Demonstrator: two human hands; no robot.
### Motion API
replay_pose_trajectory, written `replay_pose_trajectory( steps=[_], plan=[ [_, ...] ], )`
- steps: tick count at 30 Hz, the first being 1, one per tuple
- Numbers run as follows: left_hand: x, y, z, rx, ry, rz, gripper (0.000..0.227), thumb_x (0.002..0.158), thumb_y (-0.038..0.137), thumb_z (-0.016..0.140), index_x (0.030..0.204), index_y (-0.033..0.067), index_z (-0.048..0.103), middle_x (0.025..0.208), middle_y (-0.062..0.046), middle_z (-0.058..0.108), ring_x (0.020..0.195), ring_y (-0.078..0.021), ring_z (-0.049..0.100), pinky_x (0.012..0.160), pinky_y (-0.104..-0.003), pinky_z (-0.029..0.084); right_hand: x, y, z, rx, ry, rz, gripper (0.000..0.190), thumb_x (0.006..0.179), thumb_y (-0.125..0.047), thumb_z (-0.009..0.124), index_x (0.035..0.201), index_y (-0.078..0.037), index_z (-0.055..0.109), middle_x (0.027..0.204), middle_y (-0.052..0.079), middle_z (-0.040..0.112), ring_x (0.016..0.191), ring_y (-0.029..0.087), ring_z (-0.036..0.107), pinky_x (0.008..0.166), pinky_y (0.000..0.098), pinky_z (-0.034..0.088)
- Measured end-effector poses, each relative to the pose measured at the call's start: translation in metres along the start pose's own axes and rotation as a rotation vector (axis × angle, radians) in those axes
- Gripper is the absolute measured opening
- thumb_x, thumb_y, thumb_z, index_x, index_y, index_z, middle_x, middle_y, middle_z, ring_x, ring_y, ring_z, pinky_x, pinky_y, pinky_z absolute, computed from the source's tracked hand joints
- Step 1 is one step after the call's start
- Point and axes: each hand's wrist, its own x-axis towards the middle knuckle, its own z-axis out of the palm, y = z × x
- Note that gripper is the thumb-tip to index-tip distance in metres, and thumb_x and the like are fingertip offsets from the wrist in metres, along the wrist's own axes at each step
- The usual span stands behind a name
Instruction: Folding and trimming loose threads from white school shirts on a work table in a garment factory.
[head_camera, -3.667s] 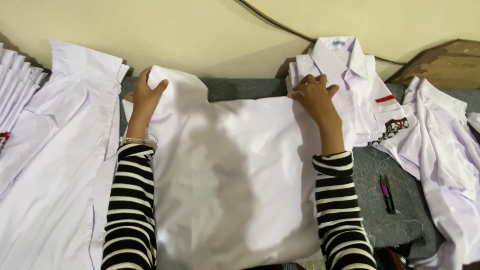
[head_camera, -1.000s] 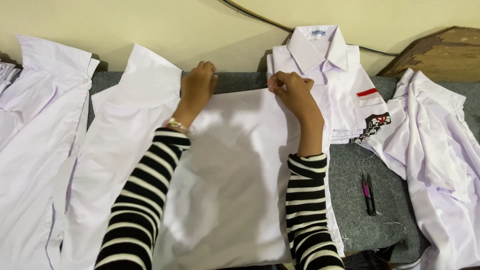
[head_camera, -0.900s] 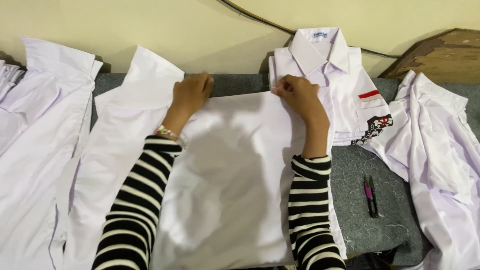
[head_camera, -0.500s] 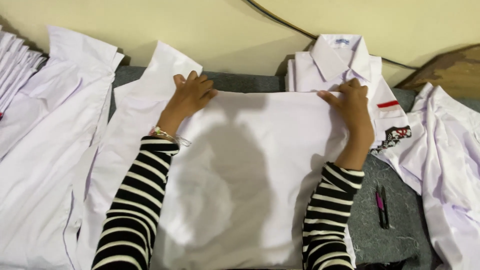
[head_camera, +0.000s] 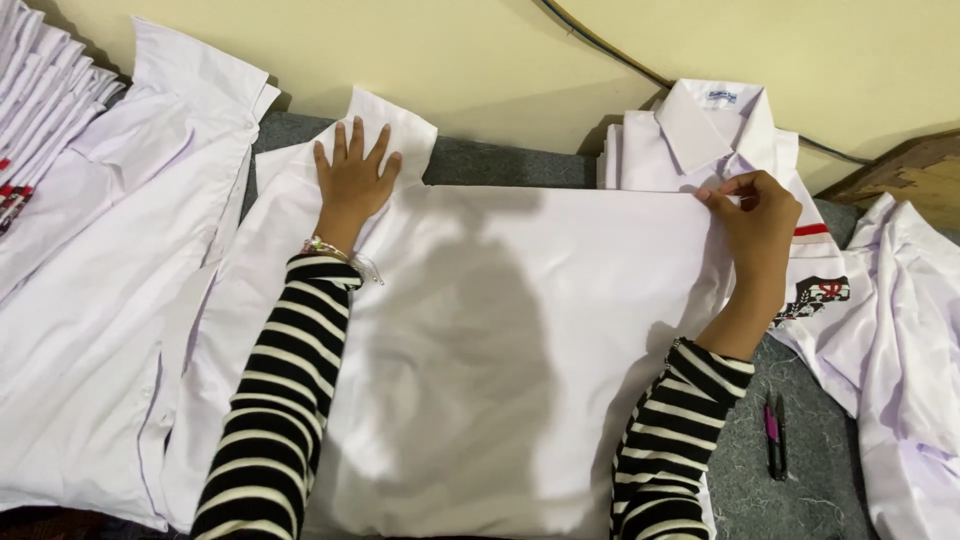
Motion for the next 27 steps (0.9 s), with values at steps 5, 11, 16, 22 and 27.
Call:
replay_pose_trajectory(
  steps=[5,11,16,22,27],
  plan=[
    [0.009,0.01,-0.009,0.148,-0.056,-0.053,0.068,0.096,0.066,0.019,0.161,0.0455,0.012,0.171,-0.012,0.0,0.155,-0.0386,0.0,0.113,-0.074,0.008,-0.003,-0.003,0.0,0.025,0.004,0.05,0.026,0.094,-0.018,0.092,0.09,-0.013,0.066,0.078,-0.004,0.058,0.072,0.007,0.044,0.065,0.0218,0.04],
    [0.028,0.031,-0.002,0.138,-0.089,-0.203,0.082,0.092,0.076,0.021,0.159,0.0297,0.021,0.169,-0.021,-0.001,0.153,-0.0491,-0.005,0.108,-0.082,0.003,-0.003,-0.005,-0.001,0.02,-0.015,0.047,0.026,0.094,-0.018,0.091,0.09,-0.013,0.067,0.08,-0.003,0.061,0.073,0.007,0.045,0.067,0.0221,0.041],
    [0.023,0.04,-0.007,0.114,-0.117,-0.253,0.095,0.084,0.086,0.022,0.164,0.0361,0.008,0.169,-0.021,-0.01,0.152,-0.0498,-0.013,0.107,-0.083,-0.002,-0.001,0.002,0.0,0.006,-0.018,0.007,0.026,0.095,-0.019,0.092,0.092,-0.011,0.068,0.08,-0.002,0.062,0.073,0.007,0.046,0.067,0.0222,0.042],
    [0.024,0.048,-0.002,0.145,-0.157,-0.294,0.088,0.083,0.089,0.026,0.16,0.0524,0.006,0.17,-0.019,-0.012,0.152,-0.05,-0.014,0.102,-0.088,0.0,-0.001,-0.004,-0.001,-0.021,-0.021,0.081,0.028,0.094,-0.024,0.093,0.092,-0.015,0.067,0.081,-0.004,0.057,0.072,0.009,0.041,0.065,0.0237,0.039],
    [0.053,0.022,0.065,0.269,0.823,0.203,0.052,0.08,0.039,0.069,0.12,0.0068,0.061,0.13,-0.017,0.059,0.111,-0.0293,0.055,0.096,-0.049,0.042,-0.006,-0.016,-0.002,-0.016,-0.039,0.097,0.026,0.096,-0.02,0.09,0.091,-0.014,0.066,0.079,-0.003,0.057,0.072,0.008,0.04,0.063,0.0239,0.036]
  ],
)
